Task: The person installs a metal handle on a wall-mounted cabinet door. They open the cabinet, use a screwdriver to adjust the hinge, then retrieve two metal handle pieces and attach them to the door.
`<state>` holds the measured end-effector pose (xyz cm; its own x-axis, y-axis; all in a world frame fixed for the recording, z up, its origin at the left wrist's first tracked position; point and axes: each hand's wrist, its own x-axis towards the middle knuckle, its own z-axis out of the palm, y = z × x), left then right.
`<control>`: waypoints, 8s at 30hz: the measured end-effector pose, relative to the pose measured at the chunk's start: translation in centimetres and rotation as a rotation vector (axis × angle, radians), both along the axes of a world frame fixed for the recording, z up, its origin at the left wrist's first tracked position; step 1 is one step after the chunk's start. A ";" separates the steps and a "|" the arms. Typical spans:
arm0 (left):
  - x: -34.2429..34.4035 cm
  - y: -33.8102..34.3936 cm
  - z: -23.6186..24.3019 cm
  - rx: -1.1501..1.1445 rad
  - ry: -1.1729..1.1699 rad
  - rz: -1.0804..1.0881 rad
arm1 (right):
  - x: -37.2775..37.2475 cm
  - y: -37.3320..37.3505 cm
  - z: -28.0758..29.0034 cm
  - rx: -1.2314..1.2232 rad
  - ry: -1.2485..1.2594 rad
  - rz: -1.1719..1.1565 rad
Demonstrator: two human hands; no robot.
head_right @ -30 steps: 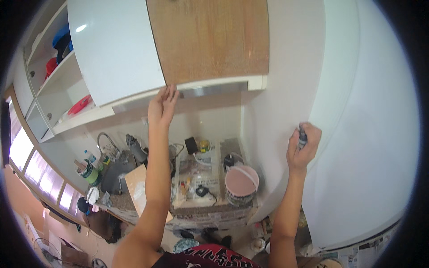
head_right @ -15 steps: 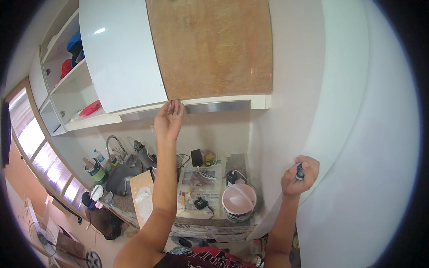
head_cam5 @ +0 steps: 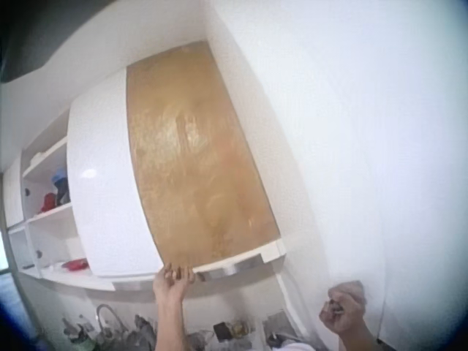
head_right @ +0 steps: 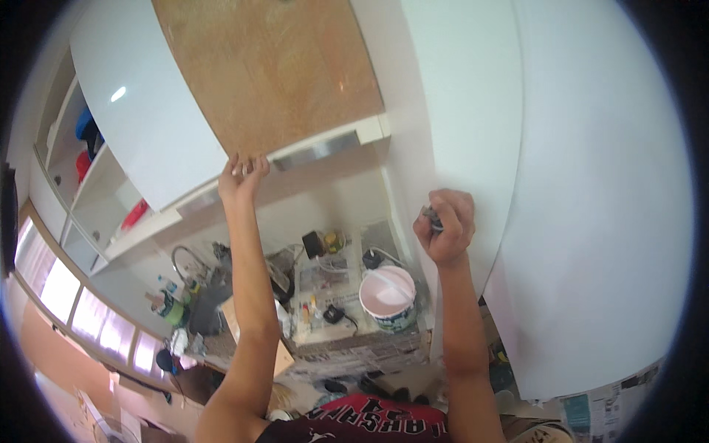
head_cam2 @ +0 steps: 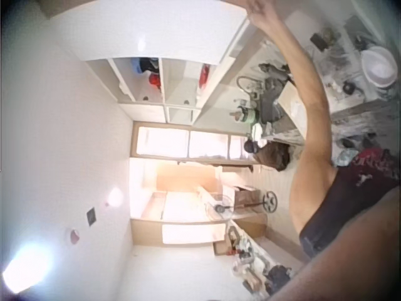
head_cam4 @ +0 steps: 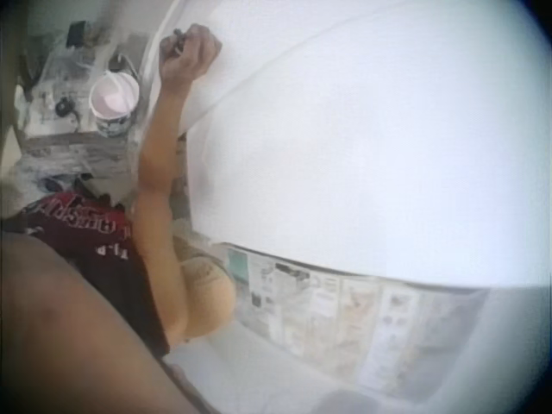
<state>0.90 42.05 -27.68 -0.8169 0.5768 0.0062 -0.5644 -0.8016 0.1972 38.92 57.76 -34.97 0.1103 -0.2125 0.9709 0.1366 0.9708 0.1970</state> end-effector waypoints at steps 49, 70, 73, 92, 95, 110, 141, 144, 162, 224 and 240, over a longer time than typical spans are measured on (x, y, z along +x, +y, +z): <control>15.6 -7.2 -0.6 -0.325 0.679 0.442 | 0.0 -0.7 1.3 -0.004 0.073 0.064; 25.4 -7.1 -0.7 -0.468 1.187 0.750 | 1.0 0.1 0.4 -0.030 0.038 0.102; 21.9 -7.9 -2.3 -0.369 0.924 0.692 | -0.5 -0.3 -0.8 -0.032 0.011 0.080; -0.3 -0.4 -4.8 -0.397 0.386 0.598 | -0.4 0.0 -2.5 -0.087 0.063 0.150; -1.0 0.5 -4.5 -0.485 0.384 0.629 | -0.1 0.3 -2.2 -0.089 0.074 0.150; -3.6 -4.4 -9.6 -0.645 0.750 0.349 | 1.4 1.0 -2.7 -0.090 0.088 0.158; 61.2 -82.8 -57.5 -1.469 -0.664 -0.113 | -34.4 -32.0 -47.5 -0.709 -1.525 -0.400; 63.2 -84.2 -57.5 -1.399 -0.707 -0.065 | -35.2 -29.3 -48.3 -0.675 -1.486 -0.495; 40.7 -116.0 -60.8 -1.643 -0.421 -0.006 | -32.7 -27.0 -48.3 -0.441 -1.362 -0.338; -54.8 -236.3 -61.4 -1.310 -1.057 0.149 | -142.1 -232.8 -39.0 0.250 -2.288 1.274; -91.5 -249.7 -73.7 -1.446 -0.933 -0.077 | -157.9 -214.4 -84.0 -1.894 -2.350 0.106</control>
<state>-90.62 -207.65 -101.38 -0.2150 -0.2782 -0.9362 -0.9247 -0.2505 0.2868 -118.96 -156.66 -118.93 -0.3630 0.0836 -0.9280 0.8841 0.3453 -0.3147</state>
